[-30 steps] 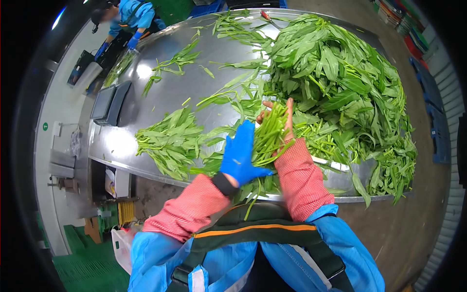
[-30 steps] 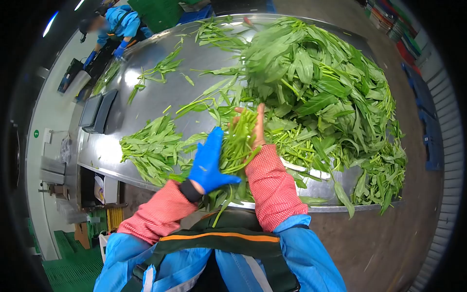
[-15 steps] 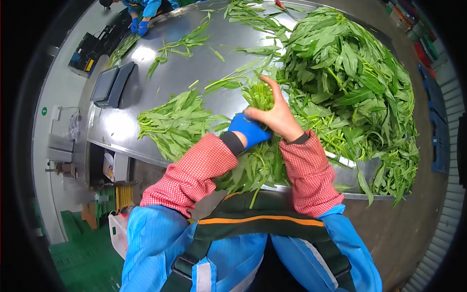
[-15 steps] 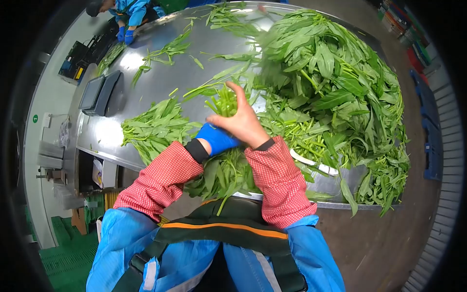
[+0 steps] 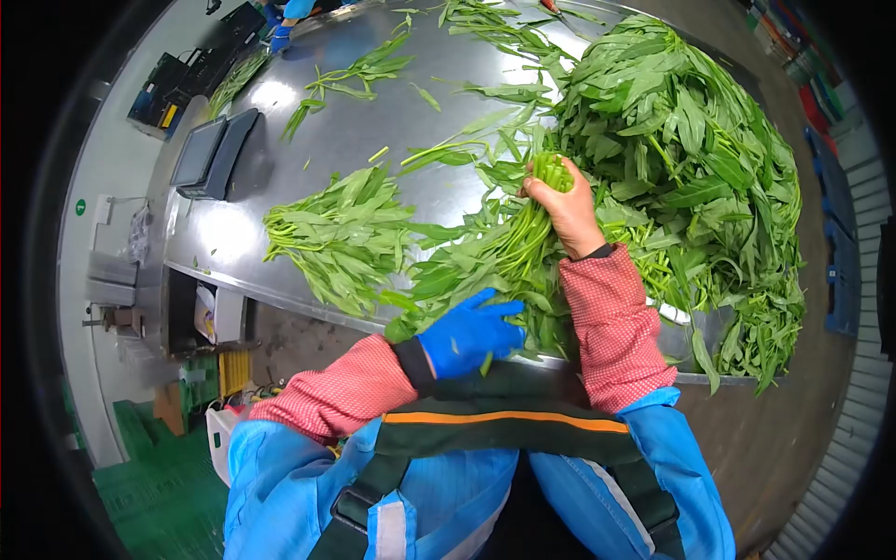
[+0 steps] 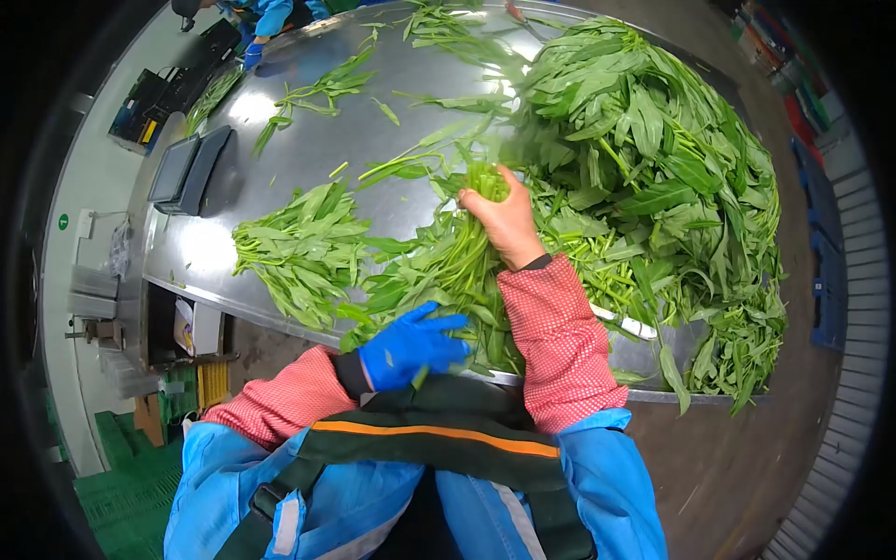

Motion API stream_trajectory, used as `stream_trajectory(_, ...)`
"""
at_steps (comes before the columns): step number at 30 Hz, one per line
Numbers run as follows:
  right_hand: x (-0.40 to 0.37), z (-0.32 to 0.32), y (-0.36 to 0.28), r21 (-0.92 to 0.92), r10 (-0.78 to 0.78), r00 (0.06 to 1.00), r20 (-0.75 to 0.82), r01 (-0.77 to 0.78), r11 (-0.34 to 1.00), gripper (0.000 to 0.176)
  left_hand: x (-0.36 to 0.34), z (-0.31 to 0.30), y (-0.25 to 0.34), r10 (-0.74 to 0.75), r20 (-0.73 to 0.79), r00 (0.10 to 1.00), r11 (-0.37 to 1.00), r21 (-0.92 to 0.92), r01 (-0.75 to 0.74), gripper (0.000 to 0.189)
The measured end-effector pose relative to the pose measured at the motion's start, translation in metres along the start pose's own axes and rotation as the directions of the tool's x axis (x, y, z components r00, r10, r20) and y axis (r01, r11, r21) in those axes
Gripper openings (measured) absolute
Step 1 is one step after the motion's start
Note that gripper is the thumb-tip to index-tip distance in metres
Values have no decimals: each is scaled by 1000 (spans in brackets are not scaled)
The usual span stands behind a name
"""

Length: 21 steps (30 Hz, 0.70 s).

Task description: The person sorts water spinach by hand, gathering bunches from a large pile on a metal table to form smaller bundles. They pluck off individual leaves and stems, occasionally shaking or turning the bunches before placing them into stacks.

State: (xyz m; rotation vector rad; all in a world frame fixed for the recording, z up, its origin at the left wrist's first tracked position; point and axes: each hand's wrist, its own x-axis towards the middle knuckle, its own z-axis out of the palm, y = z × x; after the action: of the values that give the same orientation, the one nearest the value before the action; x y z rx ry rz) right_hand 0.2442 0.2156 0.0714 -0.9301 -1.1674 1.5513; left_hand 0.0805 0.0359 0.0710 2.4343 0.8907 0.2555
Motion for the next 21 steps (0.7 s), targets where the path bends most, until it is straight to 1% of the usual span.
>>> stream_trajectory(1,3,-3,-8,-96,-64,997,-31,60,994,30,-3,-4,-2,-154,-169,974,794,-608,20,31)
stream_trajectory(2,6,-4,-19,-193,-129,990,-54,117,974,32,-4,-19,2,-370,-202,907,268,-958,-104,31)
stream_trajectory(3,10,-6,-35,-286,-198,978,-68,171,943,33,-10,-45,2,-542,-240,805,299,-951,-82,36)
stream_trajectory(4,8,-6,-60,-200,-229,973,7,226,953,34,-14,-87,0,-690,-277,669,327,-944,-54,42)
stream_trajectory(5,5,-7,-88,-108,-266,961,81,273,956,35,-20,-107,-13,-723,-412,554,535,-842,71,44)
stream_trajectory(6,5,-7,-106,-21,-287,943,169,295,955,32,-24,-125,-19,-708,-485,513,657,-720,225,40)
stream_trajectory(7,9,-4,-111,-33,-283,937,206,295,955,31,-20,-132,-28,-710,-477,518,664,-700,264,39)
stream_trajectory(9,16,11,-94,-242,-248,913,323,333,911,32,-8,-134,-44,-711,-465,527,678,-653,338,36)
stream_trajectory(10,10,24,-83,-221,-229,917,325,309,925,32,-2,-123,-56,-635,-508,582,753,-577,317,34)
stream_trajectory(11,8,33,-76,-184,-179,898,402,271,945,32,8,-113,-63,-572,-550,609,807,-511,296,32)
stream_trajectory(12,3,43,-75,-128,-130,910,393,194,973,32,17,-102,-70,-505,-587,633,855,-442,272,30)
stream_trajectory(13,-2,51,-73,-71,-74,920,385,110,991,32,25,-93,-69,-456,-623,635,886,-385,259,28)
stream_trajectory(16,-5,62,-70,-73,-45,897,439,86,994,34,38,-80,-79,-617,-449,646,770,-514,378,26)
stream_trajectory(18,-4,63,-60,-47,-53,910,411,80,996,37,41,-77,-80,-517,-514,684,821,-525,225,26)
stream_trajectory(19,-5,64,-61,-28,-67,922,382,84,996,38,43,-76,-77,-504,-510,697,815,-548,188,27)
stream_trajectory(20,-7,63,-58,-55,-65,948,311,86,995,38,46,-75,-75,-490,-506,709,808,-570,151,27)
stream_trajectory(21,-7,62,-56,-78,-71,969,235,92,993,38,47,-72,-72,-525,-452,721,768,-617,173,28)
